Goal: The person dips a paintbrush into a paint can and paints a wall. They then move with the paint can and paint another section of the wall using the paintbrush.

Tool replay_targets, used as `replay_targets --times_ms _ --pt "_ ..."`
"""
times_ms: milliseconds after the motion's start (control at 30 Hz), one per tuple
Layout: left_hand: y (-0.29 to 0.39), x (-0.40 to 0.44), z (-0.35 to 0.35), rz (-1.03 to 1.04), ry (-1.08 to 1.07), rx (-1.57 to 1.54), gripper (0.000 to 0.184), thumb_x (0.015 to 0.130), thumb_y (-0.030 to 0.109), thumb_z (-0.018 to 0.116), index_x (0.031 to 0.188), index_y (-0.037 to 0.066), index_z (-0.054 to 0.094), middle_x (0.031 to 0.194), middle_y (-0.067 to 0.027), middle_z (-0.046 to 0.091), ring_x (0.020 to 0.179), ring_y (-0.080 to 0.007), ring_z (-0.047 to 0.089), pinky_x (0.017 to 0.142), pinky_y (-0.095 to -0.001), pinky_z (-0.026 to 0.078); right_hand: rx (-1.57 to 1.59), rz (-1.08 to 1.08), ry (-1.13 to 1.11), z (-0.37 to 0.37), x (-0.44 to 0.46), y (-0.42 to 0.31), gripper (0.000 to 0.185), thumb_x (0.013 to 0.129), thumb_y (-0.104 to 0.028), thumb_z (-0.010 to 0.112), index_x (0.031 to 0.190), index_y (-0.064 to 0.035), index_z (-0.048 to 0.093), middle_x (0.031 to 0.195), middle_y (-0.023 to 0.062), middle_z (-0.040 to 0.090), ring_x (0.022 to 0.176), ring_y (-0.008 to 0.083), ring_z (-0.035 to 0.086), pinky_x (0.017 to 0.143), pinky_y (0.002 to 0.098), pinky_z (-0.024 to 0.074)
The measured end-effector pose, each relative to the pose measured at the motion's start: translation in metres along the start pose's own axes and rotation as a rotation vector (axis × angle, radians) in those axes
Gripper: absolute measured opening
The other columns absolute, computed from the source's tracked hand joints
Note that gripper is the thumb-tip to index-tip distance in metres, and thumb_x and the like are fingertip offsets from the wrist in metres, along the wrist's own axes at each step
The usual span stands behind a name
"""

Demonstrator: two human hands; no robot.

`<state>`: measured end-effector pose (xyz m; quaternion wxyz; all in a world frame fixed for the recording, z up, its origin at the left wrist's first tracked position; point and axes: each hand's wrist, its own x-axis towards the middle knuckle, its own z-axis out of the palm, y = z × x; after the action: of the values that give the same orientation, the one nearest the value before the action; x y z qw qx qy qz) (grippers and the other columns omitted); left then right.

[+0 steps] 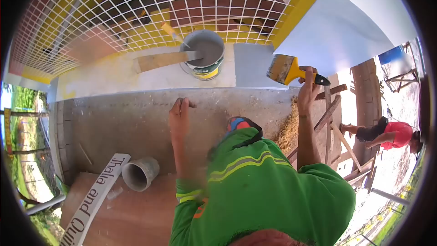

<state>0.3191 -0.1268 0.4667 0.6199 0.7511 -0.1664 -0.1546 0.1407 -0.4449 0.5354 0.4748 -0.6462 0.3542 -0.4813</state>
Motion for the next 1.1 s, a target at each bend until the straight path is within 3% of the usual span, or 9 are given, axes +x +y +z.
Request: replay_targets --times_ms 100,200,333,533,633,700,833,933,1100 --pt "-0.043 0.033 -0.014 -0.067 0.063 0.211 0.031 0.093 0.026 0.054 0.105 -0.002 0.059 0.098 -0.0145 0.065 0.091 -0.0234 0.061 0.082 -0.0346 0.046 -0.402 -0.315 0.064 -0.005 0.019 0.018 0.027 0.092 -0.024 0.053 0.089 0.0013 0.062 0.081 0.0076 0.055 0.075 0.0194 0.053 0.068 0.0334 0.0427" --pt "-0.037 0.07 -0.004 0.051 0.069 0.231 0.052 0.087 0.032 0.063 0.124 -0.002 0.049 0.121 -0.0192 0.056 0.109 -0.0295 0.055 0.089 -0.0394 0.044 -0.657 -0.252 0.05 -0.005 0.028 0.04 0.021 0.091 -0.019 0.055 0.093 0.0013 0.061 0.087 0.0117 0.057 0.077 0.0212 0.054 0.072 0.0349 0.044" --pt "-0.026 0.119 0.002 -0.142 0.066 0.322 0.082 0.079 0.046 0.071 0.137 0.0 0.034 0.138 -0.0191 0.042 0.119 -0.0304 0.048 0.095 -0.0397 0.043 -0.528 -0.082 -0.176 0.007 0.025 0.064 0.013 0.09 -0.008 0.055 0.099 -0.0007 0.06 0.084 0.0116 0.06 0.074 0.0207 0.057 0.068 0.0327 0.046" --pt "-0.034 0.146 0.012 -0.444 -0.186 0.051 0.096 0.082 0.046 0.067 0.144 0.008 0.003 0.134 -0.0195 0.046 0.115 -0.0337 0.051 0.089 -0.0446 0.046 -0.469 0.015 -0.18 0.003 -0.019 0.054 0.015 0.082 -0.002 0.056 0.097 -0.0026 0.06 0.092 0.0177 0.062 0.084 0.0351 0.061 0.076 0.0409 0.0482" --pt "-0.027 0.143 0.011 -0.455 -0.274 0.033 0.093 0.081 0.041 0.068 0.146 0.016 0.008 0.128 -0.0188 0.048 0.108 -0.0319 0.054 0.087 -0.0435 0.046 -0.537 0.008 -0.019 -0.005 -0.055 0.054 0.022 0.078 0.0 0.055 0.1 -0.0036 0.057 0.095 0.0146 0.061 0.095 0.0343 0.056 0.082 0.042 0.0447" --pt "-0.045 0.147 0.005 -0.525 -0.313 0.112 0.097 0.08 0.048 0.067 0.147 0.017 0.006 0.132 -0.0198 0.045 0.107 -0.0333 0.054 0.085 -0.0453 0.046 -0.526 -0.013 0.158 -0.005 -0.081 0.024 0.025 0.076 0.002 0.057 0.101 -0.005 0.06 0.087 0.0112 0.058 0.087 0.0293 0.056 0.078 0.0393 0.0458" --pt "-0.123 0.188 -0.017 -1.094 -0.927 0.321 0.092 0.081 0.059 0.059 0.146 0.018 0.008 0.131 -0.0173 0.045 0.111 -0.0366 0.053 0.089 -0.0496 0.049 -0.496 0.006 0.377 0.0 -0.148 -0.021 0.027 0.075 0.002 0.055 0.101 -0.0022 0.057 0.092 0.0152 0.056 0.09 0.0335 0.055 0.08 0.0413 0.0433" --pt "-0.242 0.24 -0.013 -1.175 -1.276 0.353 0.075 0.091 0.051 0.048 0.142 0.003 0.022 0.132 -0.0203 0.043 0.113 -0.0349 0.053 0.09 -0.0488 0.05 -0.526 0.089 0.527 0.001 -0.2 -0.032 0.029 0.073 0.003 0.055 0.101 -0.0022 0.056 0.091 0.0151 0.056 0.09 0.034 0.054 0.08 0.042 0.043" --pt "-0.255 0.263 0.027 -0.721 -1.879 0.38 0.061 0.097 0.04 0.043 0.13 -0.011 0.035 0.119 -0.0236 0.054 0.106 -0.0323 0.058 0.088 -0.0444 0.051 -0.526 0.204 0.842 0.014 -0.277 -0.034 0.028 0.072 0.001 0.055 0.1 -0.0034 0.056 0.091 0.0158 0.056 0.09 0.0355 0.055 0.078 0.0427 0.0429"
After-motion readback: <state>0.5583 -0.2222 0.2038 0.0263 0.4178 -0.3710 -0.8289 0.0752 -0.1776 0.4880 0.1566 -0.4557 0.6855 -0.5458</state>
